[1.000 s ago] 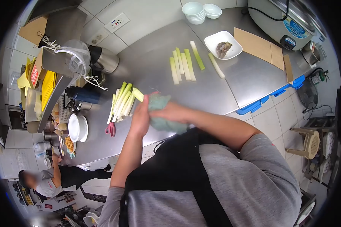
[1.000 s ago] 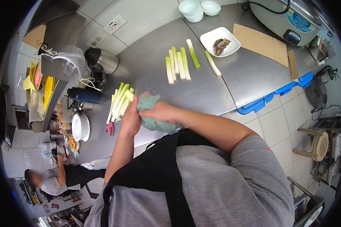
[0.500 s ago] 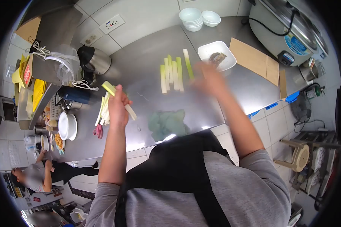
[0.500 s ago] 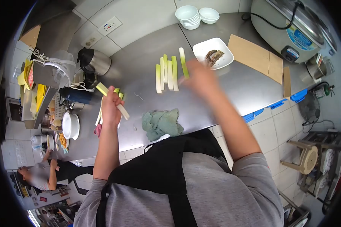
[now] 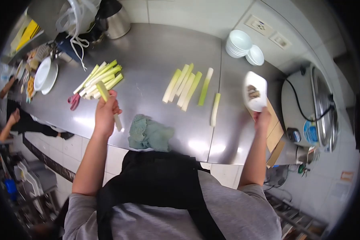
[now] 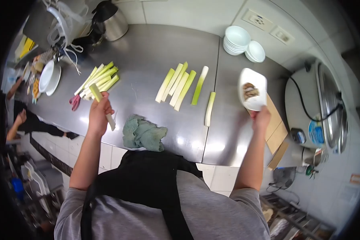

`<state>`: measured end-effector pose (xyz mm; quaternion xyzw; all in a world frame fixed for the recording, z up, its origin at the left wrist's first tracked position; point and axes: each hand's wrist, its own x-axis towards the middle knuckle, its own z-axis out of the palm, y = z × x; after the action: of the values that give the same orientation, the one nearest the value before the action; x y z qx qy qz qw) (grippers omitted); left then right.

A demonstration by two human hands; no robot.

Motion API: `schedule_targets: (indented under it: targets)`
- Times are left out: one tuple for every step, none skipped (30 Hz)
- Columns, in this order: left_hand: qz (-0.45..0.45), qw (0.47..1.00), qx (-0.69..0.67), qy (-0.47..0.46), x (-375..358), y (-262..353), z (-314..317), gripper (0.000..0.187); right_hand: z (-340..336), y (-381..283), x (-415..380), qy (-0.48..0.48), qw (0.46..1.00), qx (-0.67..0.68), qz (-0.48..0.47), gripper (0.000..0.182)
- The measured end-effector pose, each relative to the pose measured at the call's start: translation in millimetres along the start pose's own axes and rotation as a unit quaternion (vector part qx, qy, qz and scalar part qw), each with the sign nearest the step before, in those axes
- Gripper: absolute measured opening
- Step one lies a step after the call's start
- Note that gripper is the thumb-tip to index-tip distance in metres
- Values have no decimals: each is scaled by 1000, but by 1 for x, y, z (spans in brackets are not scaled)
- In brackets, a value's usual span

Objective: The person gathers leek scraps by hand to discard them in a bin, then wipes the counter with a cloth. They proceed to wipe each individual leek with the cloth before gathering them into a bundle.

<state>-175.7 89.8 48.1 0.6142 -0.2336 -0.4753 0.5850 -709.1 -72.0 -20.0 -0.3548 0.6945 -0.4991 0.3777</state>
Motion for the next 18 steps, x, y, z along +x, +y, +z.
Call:
schedule_targets:
  targets:
    - [-6, 1000, -11, 21, -6, 2, -6, 9, -13, -13, 22, 20, 1000, 1, 7, 33]
    - [-12, 999, -22, 43, -13, 3, -12, 10, -30, -11, 56, 27, 999, -20, -2, 33]
    - [-22, 998, -28, 49, -20, 1, -20, 16, -37, -23, 73, 39, 998, -40, -10, 35]
    - [-23, 996, -38, 71, -25, -3, -26, 16, -44, -23, 96, 64, 996, -58, -32, 37]
    - [-51, 993, -72, 81, -29, -6, -31, 18, -46, -25, 116, 89, 993, -66, -33, 39]
    - [-77, 987, -107, 92, -33, -9, -37, 20, -57, -12, 151, 93, 991, -86, -31, 38]
    - [-86, 985, -123, 83, -36, -14, -43, 22, -60, -3, 174, 97, 993, -58, -28, 36]
    - [-101, 980, -149, 85, -39, -13, -44, 21, -53, -5, 181, 103, 995, -17, 2, 34]
    - [-110, 970, -209, 49, -38, -20, -51, 24, -47, -2, 190, 99, 995, -18, 4, 33]
    - [-122, 961, -245, 41, -38, -20, -51, 27, -43, 0, 196, 74, 996, -41, 20, 33]
    - [-133, 953, -270, 46, -40, -14, -46, 29, -41, 2, 202, 55, 996, -63, 36, 33]
    - [-135, 944, -299, 35, -38, -13, -44, 28, -39, 7, 211, 62, 996, -37, 57, 34]
    - [-139, 937, -320, 15, -34, -14, -45, 28, -35, 12, 218, 73, 994, -11, 79, 36]
    - [-142, 930, -340, -7, -30, -18, -47, 28, -29, 10, 212, 63, 995, -13, 77, 36]
    - [-139, 929, -342, -2, -28, -21, -49, 28, -26, 10, 204, 52, 996, 16, 69, 38]
    - [-136, 920, -364, -57, -25, -24, -51, 28, -23, 6, 192, 43, 996, 46, 60, 39]
    - [-132, 907, -384, -114, -23, -26, -51, 28, -16, -4, 178, 76, 995, 20, 65, 42]
    - [-132, 906, -385, -116, -22, -26, -48, 28, -6, 1, 169, 77, 995, 20, 63, 42]
